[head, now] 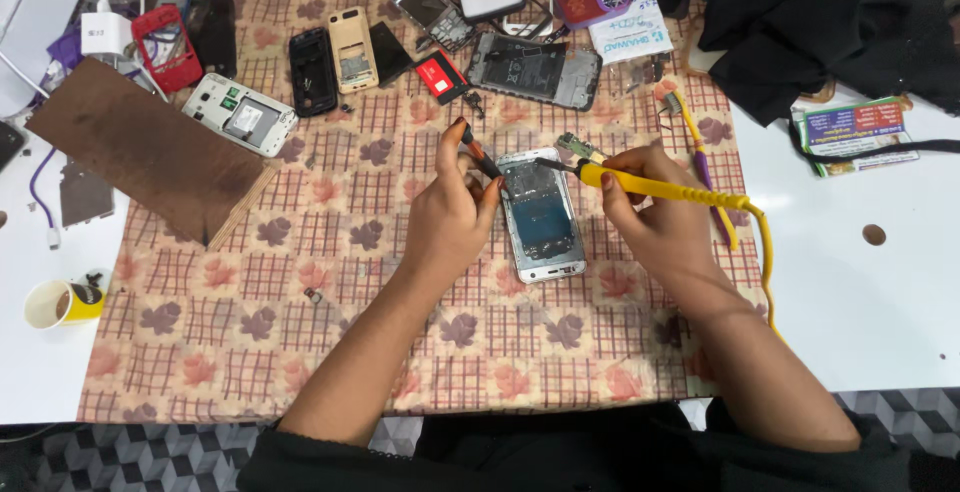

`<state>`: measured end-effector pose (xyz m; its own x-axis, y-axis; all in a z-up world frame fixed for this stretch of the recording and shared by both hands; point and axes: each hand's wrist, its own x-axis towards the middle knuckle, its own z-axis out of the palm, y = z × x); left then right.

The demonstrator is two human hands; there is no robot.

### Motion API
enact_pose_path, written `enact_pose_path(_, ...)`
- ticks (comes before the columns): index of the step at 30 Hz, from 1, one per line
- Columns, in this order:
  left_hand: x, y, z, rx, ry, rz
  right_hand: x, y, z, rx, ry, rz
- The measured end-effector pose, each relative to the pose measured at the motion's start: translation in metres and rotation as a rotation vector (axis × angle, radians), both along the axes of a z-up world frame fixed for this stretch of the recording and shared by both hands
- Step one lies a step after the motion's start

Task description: The person uses a soldering iron and tweezers to work on the internal components of a disassembled white smartphone. The person repeatedly applies the soldering iron to the phone's motherboard while holding the device steady with the other hand.

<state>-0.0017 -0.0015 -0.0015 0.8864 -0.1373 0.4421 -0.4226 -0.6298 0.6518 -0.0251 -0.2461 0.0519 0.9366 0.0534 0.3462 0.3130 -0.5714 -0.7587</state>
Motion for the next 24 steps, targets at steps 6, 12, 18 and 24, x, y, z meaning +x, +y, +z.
enact_pose_path(6,-0.0008,-0.0006,0.0016,-0.018,-0.046,-0.009,-0.0006,-0.0033,-0.001,-0.052,-0.043,0.011)
enact_pose_path(12,-0.0012,-0.0006,0.0034,-0.034,-0.066,-0.027,0.0003,-0.0049,-0.003,-0.012,-0.052,0.014)
enact_pose_path(18,-0.0019,-0.0001,0.0063,0.0,-0.049,-0.009,-0.001,-0.0043,-0.0036,-0.106,-0.116,0.019)
enact_pose_path(24,-0.0031,0.0019,0.0082,0.035,-0.033,0.01,-0.0044,-0.0019,-0.0004,-0.149,-0.099,0.032)
